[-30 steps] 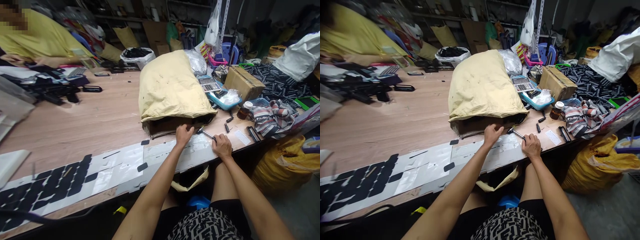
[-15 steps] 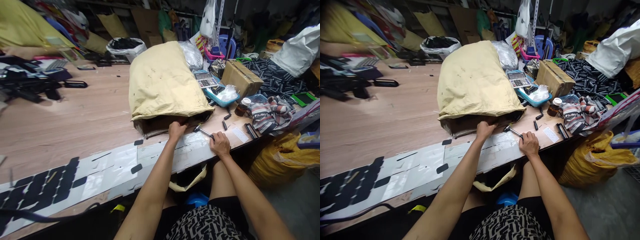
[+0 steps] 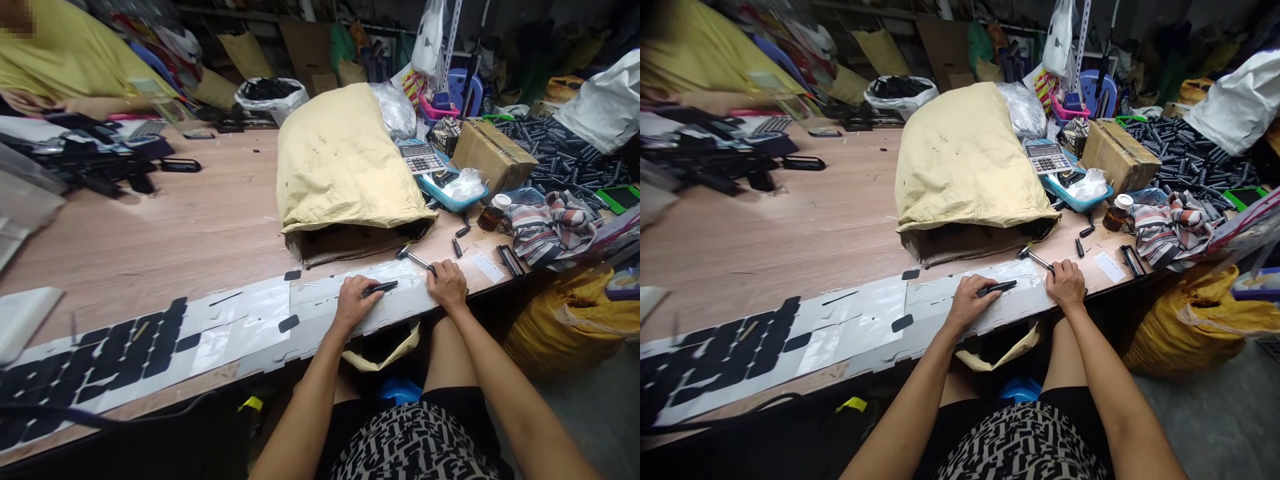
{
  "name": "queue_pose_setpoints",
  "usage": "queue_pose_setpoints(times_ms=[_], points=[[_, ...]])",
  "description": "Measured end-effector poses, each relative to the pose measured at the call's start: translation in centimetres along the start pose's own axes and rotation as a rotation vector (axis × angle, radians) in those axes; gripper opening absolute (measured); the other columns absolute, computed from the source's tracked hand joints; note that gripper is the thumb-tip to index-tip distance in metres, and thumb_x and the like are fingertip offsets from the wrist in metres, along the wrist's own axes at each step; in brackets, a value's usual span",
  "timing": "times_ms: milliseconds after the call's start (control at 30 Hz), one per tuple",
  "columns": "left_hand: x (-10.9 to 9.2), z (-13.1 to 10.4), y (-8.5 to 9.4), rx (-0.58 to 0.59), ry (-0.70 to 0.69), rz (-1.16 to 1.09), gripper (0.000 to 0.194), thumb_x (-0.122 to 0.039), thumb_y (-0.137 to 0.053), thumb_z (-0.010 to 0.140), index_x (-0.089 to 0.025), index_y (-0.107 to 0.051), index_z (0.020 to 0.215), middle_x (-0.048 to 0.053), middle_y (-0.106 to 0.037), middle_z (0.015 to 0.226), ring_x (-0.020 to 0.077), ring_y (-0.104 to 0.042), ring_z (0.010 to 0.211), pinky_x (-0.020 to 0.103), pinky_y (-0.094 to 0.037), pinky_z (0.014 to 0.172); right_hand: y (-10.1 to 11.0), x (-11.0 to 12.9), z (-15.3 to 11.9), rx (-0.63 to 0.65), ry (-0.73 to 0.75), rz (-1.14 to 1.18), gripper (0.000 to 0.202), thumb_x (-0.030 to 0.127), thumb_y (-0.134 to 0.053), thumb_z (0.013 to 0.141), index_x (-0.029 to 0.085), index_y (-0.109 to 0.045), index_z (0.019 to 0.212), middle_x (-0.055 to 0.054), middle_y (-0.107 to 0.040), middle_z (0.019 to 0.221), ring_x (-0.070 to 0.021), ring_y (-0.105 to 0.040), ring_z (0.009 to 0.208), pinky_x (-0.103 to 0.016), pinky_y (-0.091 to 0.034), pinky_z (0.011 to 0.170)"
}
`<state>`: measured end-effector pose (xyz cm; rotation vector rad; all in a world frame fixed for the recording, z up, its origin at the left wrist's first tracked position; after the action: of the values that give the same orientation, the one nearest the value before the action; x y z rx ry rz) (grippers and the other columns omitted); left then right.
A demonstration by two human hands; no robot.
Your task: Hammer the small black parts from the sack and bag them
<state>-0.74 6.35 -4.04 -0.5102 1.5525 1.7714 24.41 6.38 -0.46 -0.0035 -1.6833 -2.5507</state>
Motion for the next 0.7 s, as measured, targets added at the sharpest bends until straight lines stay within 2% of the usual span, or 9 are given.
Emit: queue_pose_setpoints(times_ms=[200,400,533,700], points=[[-0.1,0.1,-0.1,0.014,-0.012,-0.027,0.017,-0.031,-0.072,0.083,-0.025,-0.074,0.098,0.003,-0.068,0.093,0.0243,-0.055,0.095,0.038,-0.044,0.089,0.1,-0.2,0.5,0.072,0.026,0.028,0.022,0.030,-0.052,0.094,0.021,-0.069,0.105,-0.008,-0.061,0.097,-0.0225,-0.049,0.091,-0.032,-0.035,0.077],[0.1,0.4,-0.4,0.003,0.054,0.037,0.019,-0.035,-0.071,0.084,-0.028,-0.075,0.101,0.003,-0.069,0.095,0.0255,-0.055,0.098,0.040,-0.043,0.089,1.9,-0.7,-0.3,0.085,-0.103,0.363,0.034,0.026,-0.049,0.095,0.025,-0.069,0.122,-0.006,-0.067,0.101,-0.0204,-0.059,0.095,-0.030,-0.045,0.082],[0.2,0.6,-0.6,0.011,0.056,0.039,0.020,-0.036,-0.072,0.084,-0.028,-0.076,0.102,0.003,-0.069,0.095,0.0250,-0.055,0.097,0.039,-0.043,0.088,3.6,1.1,-2.7,0.088,-0.086,0.650,0.034,0.031,-0.047,0.097,0.024,-0.068,0.123,-0.006,-0.070,0.107,-0.0195,-0.065,0.100,-0.031,-0.050,0.091],[0.2,0.6,-0.5,0.021,0.065,0.029,0.019,-0.035,-0.074,0.084,-0.029,-0.076,0.101,0.002,-0.069,0.095,0.0243,-0.055,0.097,0.038,-0.043,0.088,5.0,3.6,-5.3,0.152,-0.039,0.698,0.032,0.031,-0.048,0.098,0.024,-0.070,0.121,-0.006,-0.072,0.106,-0.0199,-0.067,0.100,-0.032,-0.052,0.091]])
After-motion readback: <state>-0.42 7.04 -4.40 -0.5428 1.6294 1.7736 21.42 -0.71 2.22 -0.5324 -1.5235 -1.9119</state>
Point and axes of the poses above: each hand's wrist, its own z-axis towards the middle knuckle, its own y-axis out of the back of the hand, x = y × z, the point moved 8 cm from there along z, towards the middle knuckle
